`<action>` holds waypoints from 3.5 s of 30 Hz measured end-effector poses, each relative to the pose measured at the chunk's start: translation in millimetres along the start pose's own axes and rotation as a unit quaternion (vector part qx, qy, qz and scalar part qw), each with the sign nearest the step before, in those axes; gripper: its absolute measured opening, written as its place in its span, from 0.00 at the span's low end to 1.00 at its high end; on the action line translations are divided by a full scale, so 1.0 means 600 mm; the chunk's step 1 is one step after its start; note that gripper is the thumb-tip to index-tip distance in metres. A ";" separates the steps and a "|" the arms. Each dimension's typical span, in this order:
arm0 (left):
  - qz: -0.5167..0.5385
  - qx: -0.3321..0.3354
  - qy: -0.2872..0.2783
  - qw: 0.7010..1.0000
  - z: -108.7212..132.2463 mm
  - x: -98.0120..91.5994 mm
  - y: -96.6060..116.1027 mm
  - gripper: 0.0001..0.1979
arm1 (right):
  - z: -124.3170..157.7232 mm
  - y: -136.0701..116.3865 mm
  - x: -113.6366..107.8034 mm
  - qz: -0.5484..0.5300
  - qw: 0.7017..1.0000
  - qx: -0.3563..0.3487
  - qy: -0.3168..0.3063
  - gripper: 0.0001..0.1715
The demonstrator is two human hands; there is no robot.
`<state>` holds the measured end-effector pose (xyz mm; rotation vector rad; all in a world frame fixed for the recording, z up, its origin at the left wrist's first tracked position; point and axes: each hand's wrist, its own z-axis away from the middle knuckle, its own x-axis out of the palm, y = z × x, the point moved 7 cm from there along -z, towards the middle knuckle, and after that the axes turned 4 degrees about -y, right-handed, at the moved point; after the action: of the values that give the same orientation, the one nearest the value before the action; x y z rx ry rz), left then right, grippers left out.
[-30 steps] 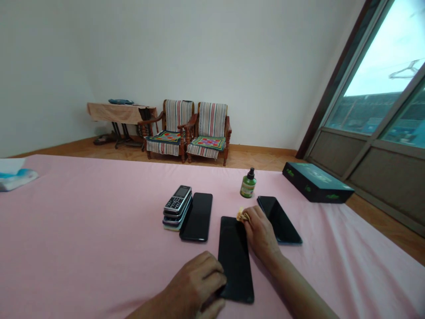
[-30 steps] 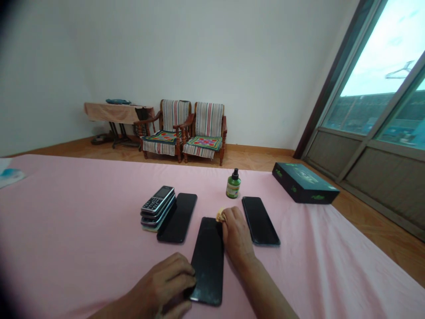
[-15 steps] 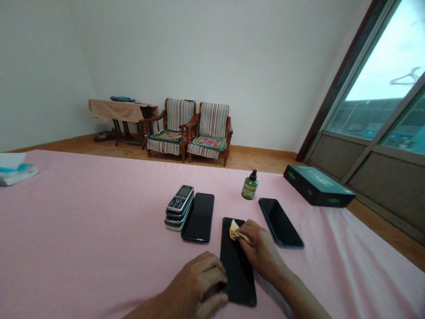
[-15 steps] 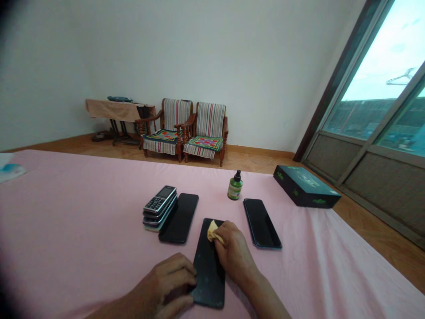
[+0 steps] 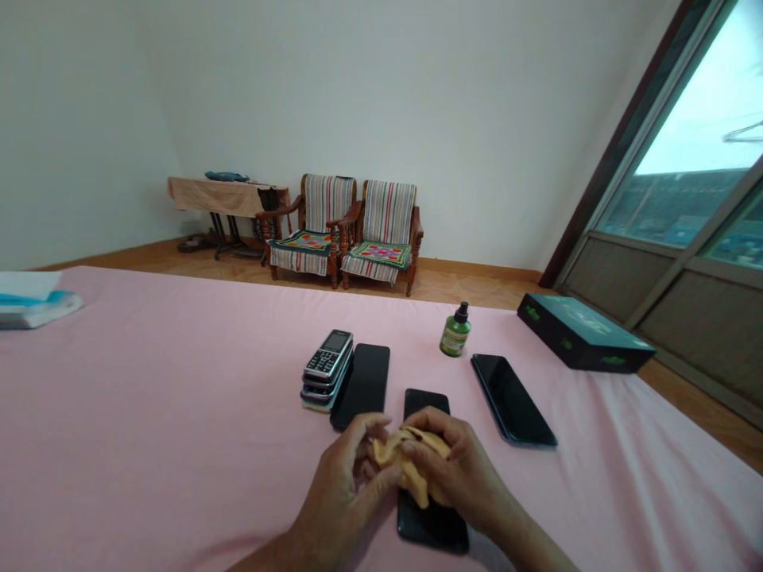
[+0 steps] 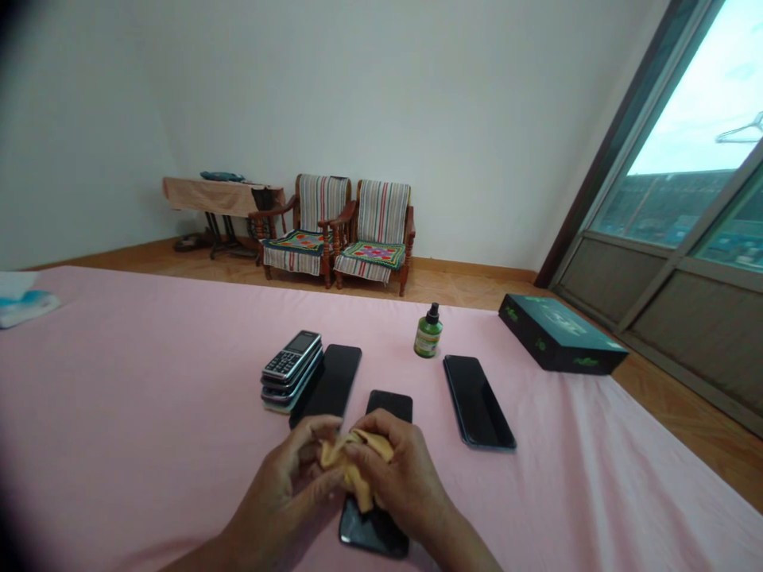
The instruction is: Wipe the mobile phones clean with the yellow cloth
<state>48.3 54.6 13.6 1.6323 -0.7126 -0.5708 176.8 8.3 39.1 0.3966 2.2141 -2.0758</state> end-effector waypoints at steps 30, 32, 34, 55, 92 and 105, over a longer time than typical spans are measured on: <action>0.198 -0.073 0.008 0.977 -0.007 0.007 0.012 0.13 | 0.015 -0.028 0.026 -0.117 0.992 -0.018 -0.050 0.05; 0.167 -0.067 0.014 0.984 -0.007 0.002 0.016 0.13 | 0.017 -0.021 0.017 -0.087 0.996 -0.002 0.005 0.13; 0.163 -0.063 0.013 0.984 -0.007 0.003 0.019 0.14 | 0.020 -0.019 0.010 -0.045 0.998 0.005 0.040 0.31; -0.002 -0.029 0.008 1.000 -0.003 -0.003 0.017 0.07 | 0.014 -0.014 -0.001 0.001 0.997 -0.013 0.079 0.07; -0.330 0.024 -0.186 0.925 0.022 0.045 0.026 0.17 | 0.010 0.006 0.003 0.319 0.941 -0.106 -0.043 0.17; -0.355 0.008 -0.167 0.920 0.021 0.042 0.025 0.18 | 0.061 0.015 0.016 0.251 0.962 -0.070 -0.075 0.20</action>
<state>54.8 26.3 27.0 1.8166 -0.3388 -1.3933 165.3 -26.2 25.0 0.6796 1.9031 -1.6186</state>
